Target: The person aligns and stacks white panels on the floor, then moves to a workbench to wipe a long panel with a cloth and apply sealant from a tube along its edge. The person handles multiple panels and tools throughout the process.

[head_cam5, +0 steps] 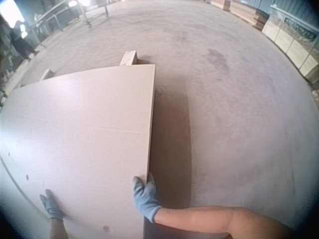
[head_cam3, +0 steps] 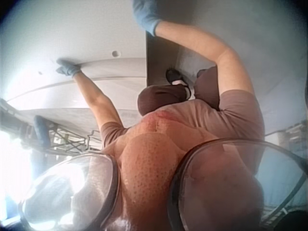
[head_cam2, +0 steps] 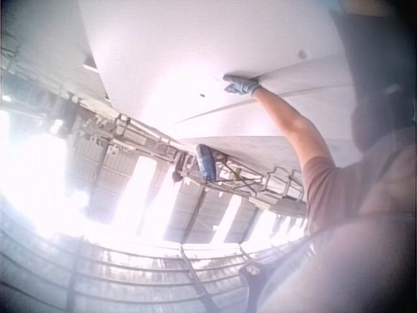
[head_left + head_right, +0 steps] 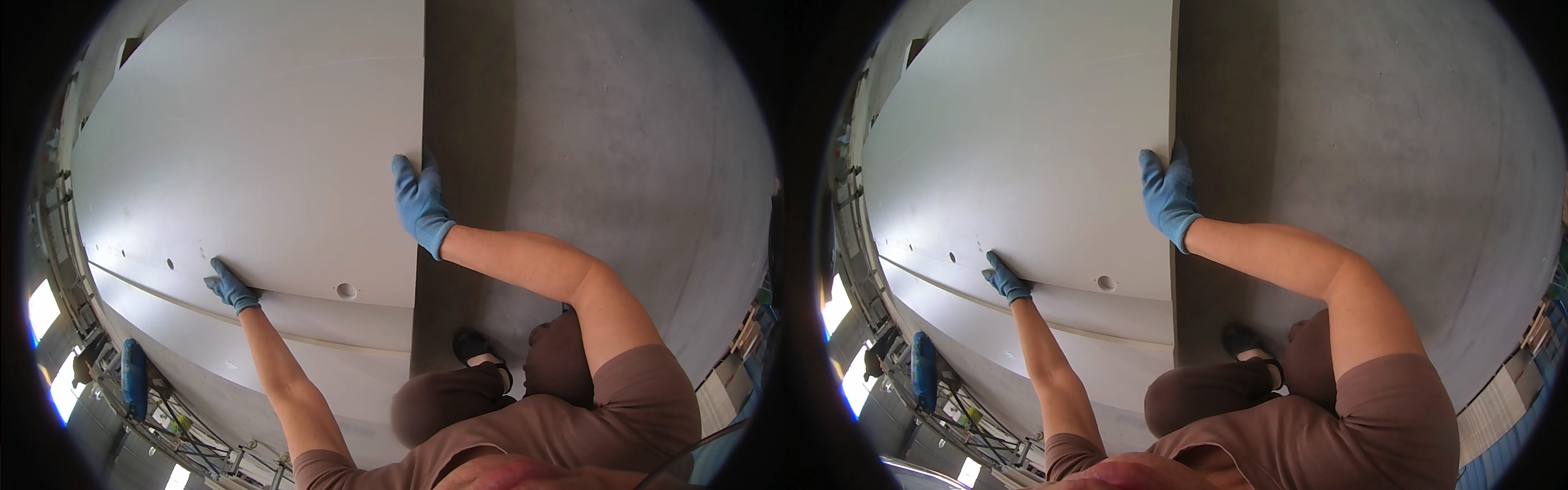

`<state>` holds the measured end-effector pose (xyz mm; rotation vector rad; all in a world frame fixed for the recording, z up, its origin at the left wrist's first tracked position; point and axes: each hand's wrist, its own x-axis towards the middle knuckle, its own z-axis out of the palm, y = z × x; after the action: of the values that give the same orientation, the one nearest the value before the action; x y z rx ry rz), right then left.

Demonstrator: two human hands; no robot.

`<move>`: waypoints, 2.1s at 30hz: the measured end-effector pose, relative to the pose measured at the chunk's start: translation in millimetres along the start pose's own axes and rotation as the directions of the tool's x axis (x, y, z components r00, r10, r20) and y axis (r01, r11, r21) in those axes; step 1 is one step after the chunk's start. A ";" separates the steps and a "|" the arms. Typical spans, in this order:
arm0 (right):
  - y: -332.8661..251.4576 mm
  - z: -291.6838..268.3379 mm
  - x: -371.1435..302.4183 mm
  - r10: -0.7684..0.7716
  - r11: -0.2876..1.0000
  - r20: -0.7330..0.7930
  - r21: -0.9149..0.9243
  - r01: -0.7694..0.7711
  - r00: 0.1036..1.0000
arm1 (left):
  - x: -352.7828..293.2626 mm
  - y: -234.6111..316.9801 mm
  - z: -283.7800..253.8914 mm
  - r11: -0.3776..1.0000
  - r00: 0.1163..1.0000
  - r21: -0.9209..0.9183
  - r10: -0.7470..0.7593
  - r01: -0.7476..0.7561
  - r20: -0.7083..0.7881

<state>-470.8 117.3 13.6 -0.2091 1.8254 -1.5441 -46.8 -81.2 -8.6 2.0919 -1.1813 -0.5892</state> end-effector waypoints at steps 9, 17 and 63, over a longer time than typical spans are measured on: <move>-1.2 0.3 0.1 0.026 0.999 0.012 0.029 -0.026 1.000 | -3.0 0.6 2.7 1.000 0.999 -0.010 0.002 -0.003 -0.044; -0.9 2.2 0.1 0.035 0.999 -0.008 0.039 -0.034 0.999 | -3.6 1.5 1.7 0.999 1.000 -0.036 0.024 -0.025 -0.019; 98.5 -71.9 -160.5 0.352 0.420 0.699 0.476 -0.773 0.622 | -340.8 39.3 -9.1 0.902 0.830 0.332 0.051 -0.277 0.555</move>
<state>-367.0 288.8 -7.8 0.3925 0.5731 -1.3791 -230.9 202.8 47.9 2.1822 -1.9280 -0.9561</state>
